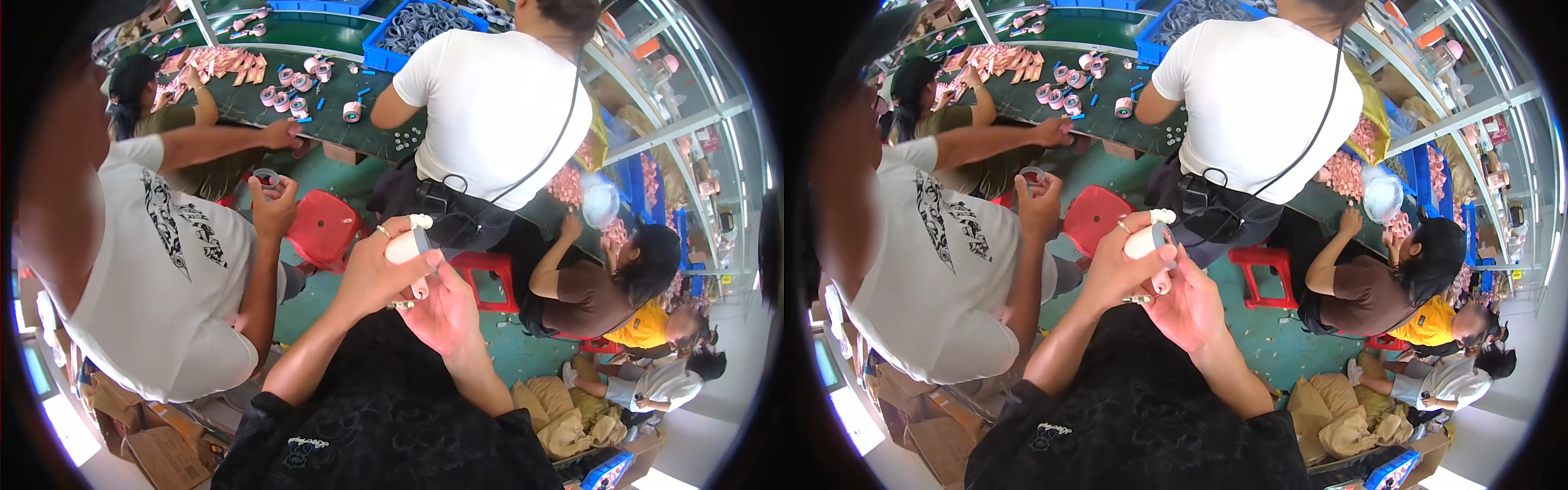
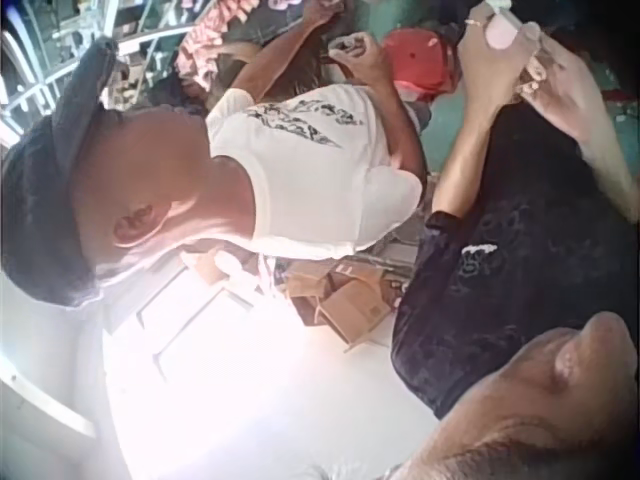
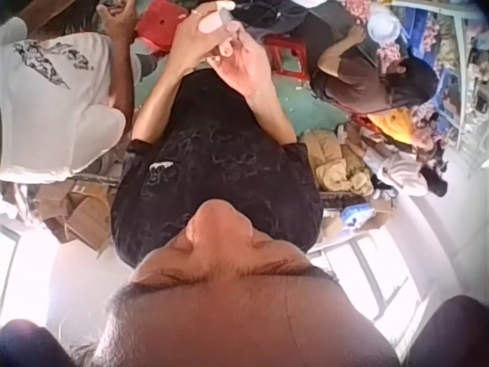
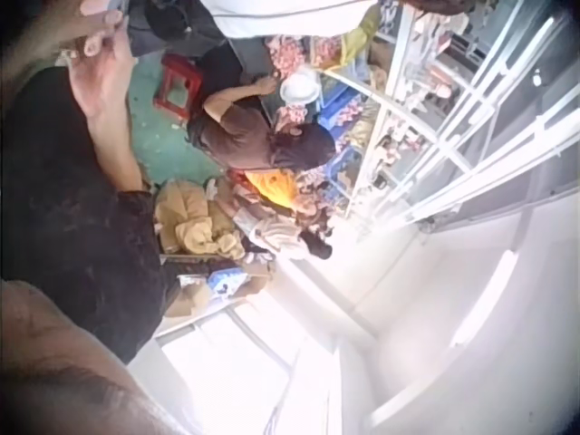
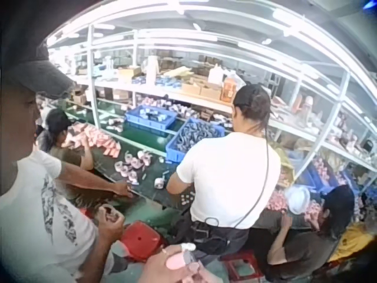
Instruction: Assembling small plastic components on a production line.
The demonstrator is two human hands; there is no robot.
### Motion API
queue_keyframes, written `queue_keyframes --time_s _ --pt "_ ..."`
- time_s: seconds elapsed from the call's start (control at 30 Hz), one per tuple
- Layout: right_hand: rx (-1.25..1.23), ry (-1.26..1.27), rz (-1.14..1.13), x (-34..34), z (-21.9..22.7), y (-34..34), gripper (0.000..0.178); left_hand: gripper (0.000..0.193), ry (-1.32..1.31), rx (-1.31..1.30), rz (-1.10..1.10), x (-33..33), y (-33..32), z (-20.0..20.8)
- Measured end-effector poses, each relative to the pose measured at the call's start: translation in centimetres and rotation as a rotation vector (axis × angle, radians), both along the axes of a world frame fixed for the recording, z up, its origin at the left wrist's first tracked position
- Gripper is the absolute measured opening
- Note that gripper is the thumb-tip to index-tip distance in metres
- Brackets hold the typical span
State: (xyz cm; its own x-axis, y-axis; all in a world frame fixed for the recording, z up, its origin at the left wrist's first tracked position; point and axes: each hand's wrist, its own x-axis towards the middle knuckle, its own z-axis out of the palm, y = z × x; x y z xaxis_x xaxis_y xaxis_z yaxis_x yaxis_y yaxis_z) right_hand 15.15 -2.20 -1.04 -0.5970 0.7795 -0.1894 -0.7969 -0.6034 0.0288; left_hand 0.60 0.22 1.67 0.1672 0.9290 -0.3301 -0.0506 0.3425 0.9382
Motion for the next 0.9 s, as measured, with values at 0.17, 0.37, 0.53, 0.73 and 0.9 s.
queue_keyframes --time_s 0.17,0.37,0.53,0.73,0.9 --pt "0.234 -0.827 0.28 1.4 0.2 -1.1 0.041 0.049 -0.358 -0.094 0.163 -2.0 0.3 -4.3" --pt "1.03 -1.781 -0.187 2.0 0.7 -1.5 0.061 0.057 -0.142 -0.001 0.045 -1.9 -1.2 -3.5" --pt "1.143 -1.717 -0.188 1.9 0.5 -2.3 0.061 0.049 0.028 0.065 0.044 -0.9 -2.9 -2.5" --pt "0.93 -1.545 -0.188 2.4 -1.0 -2.7 0.057 0.035 0.24 0.245 -0.025 -0.3 -3.2 -2.3" --pt "0.948 -1.591 -0.15 4.4 -0.1 -2.5 0.046 0.029 0.148 0.181 -0.229 0.6 -1.0 -3.2"
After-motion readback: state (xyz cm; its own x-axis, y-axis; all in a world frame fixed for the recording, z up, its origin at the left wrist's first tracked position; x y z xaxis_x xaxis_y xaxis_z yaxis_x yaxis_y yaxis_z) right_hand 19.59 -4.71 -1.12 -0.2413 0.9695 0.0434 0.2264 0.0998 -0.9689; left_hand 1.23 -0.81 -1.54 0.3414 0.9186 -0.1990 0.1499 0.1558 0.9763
